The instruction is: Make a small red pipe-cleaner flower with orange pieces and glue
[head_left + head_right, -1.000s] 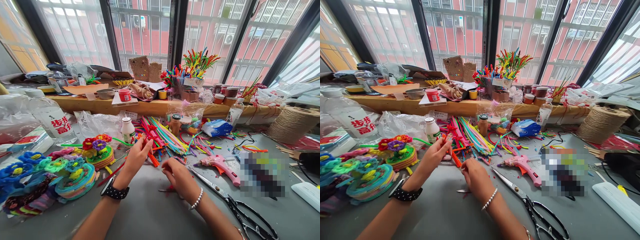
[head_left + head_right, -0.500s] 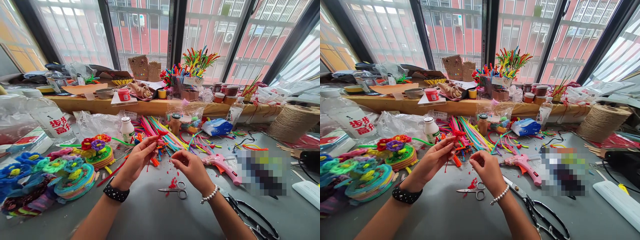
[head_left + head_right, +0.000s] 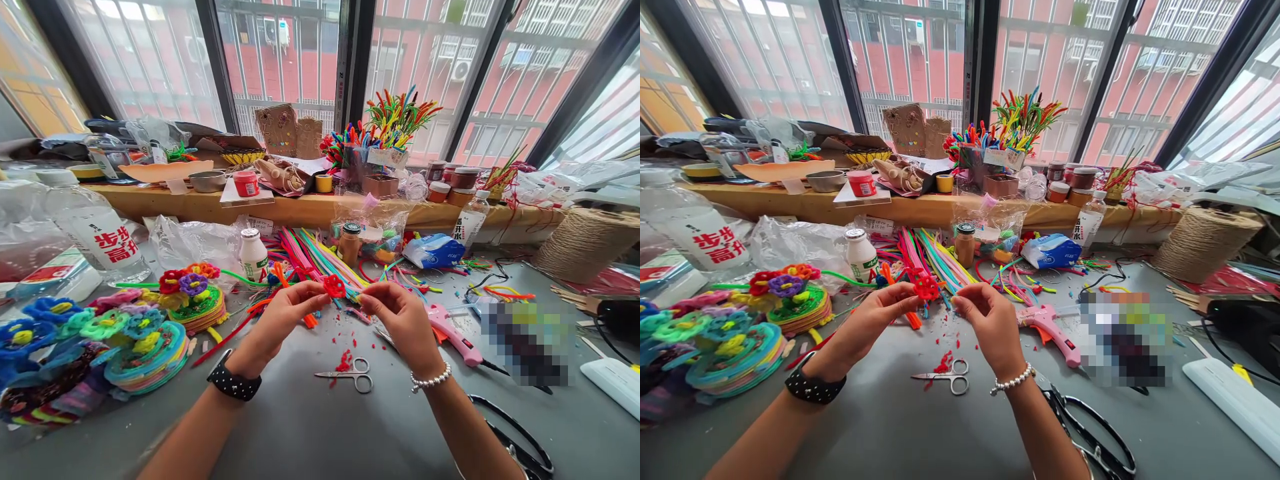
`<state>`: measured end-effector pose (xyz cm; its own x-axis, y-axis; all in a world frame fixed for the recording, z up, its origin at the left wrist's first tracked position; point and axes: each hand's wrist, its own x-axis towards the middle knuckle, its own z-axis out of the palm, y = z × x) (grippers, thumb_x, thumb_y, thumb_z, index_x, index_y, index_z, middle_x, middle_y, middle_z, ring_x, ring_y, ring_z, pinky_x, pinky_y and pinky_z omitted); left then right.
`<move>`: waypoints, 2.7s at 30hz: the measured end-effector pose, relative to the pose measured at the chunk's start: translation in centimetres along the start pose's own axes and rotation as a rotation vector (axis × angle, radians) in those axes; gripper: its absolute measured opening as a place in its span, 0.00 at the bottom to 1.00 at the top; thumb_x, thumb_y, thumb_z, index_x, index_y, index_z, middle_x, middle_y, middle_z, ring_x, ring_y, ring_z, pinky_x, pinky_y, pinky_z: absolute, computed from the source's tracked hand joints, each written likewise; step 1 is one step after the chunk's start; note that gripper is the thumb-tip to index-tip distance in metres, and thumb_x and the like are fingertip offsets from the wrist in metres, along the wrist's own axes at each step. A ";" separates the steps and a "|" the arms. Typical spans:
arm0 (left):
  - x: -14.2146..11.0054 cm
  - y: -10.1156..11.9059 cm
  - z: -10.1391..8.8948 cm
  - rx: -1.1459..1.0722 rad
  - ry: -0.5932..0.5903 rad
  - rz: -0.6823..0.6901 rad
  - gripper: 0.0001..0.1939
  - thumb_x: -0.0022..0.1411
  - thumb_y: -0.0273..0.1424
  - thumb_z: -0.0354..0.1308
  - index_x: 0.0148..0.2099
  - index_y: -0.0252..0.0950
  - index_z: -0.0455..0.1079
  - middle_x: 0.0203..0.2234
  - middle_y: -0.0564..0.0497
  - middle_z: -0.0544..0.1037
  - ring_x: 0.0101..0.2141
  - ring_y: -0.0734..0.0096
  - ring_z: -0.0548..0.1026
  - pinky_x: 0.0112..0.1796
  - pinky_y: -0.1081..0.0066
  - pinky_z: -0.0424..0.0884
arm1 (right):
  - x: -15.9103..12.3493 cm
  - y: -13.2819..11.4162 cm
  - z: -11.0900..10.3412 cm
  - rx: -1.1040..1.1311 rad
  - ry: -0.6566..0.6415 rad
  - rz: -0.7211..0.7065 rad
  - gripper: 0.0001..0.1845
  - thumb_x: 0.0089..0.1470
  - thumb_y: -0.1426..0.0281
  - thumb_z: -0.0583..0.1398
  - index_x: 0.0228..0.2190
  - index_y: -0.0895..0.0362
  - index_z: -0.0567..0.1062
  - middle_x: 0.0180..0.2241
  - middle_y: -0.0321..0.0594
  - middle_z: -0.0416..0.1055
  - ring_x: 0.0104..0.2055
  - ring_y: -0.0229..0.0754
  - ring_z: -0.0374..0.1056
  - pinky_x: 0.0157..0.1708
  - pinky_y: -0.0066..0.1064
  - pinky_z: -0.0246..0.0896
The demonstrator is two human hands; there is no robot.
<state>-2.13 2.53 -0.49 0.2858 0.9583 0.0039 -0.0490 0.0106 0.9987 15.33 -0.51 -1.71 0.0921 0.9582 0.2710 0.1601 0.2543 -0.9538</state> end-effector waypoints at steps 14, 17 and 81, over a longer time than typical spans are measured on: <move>-0.4 0.4 0.6 0.214 -0.123 -0.016 0.07 0.44 0.32 0.59 0.27 0.34 0.72 0.23 0.51 0.74 0.25 0.72 0.68 0.27 0.75 0.64 | -0.8 -0.6 0.4 -0.273 0.047 -0.340 0.04 0.49 0.70 0.55 0.31 0.56 0.66 0.27 0.37 0.68 0.30 0.36 0.66 0.32 0.29 0.63; -0.4 0.2 0.6 0.237 -0.144 0.020 0.08 0.45 0.33 0.58 0.27 0.33 0.72 0.24 0.49 0.74 0.27 0.70 0.69 0.27 0.75 0.65 | -0.7 -0.7 0.3 -0.377 -0.003 -0.395 0.03 0.49 0.72 0.55 0.30 0.56 0.66 0.27 0.36 0.69 0.29 0.36 0.66 0.30 0.27 0.62; -0.3 0.0 0.5 0.193 -0.168 -0.064 0.09 0.46 0.34 0.58 0.30 0.33 0.70 0.24 0.54 0.70 0.27 0.76 0.66 0.29 0.76 0.62 | -0.4 -0.4 0.3 -0.434 0.024 -0.445 0.04 0.47 0.72 0.58 0.29 0.55 0.72 0.31 0.40 0.67 0.35 0.41 0.61 0.34 0.34 0.59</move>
<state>-1.76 2.16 -0.51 0.4385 0.8962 -0.0678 0.1537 -0.0005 0.9881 14.95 -0.98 -1.46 -0.0542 0.7680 0.6382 0.5725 0.5475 -0.6103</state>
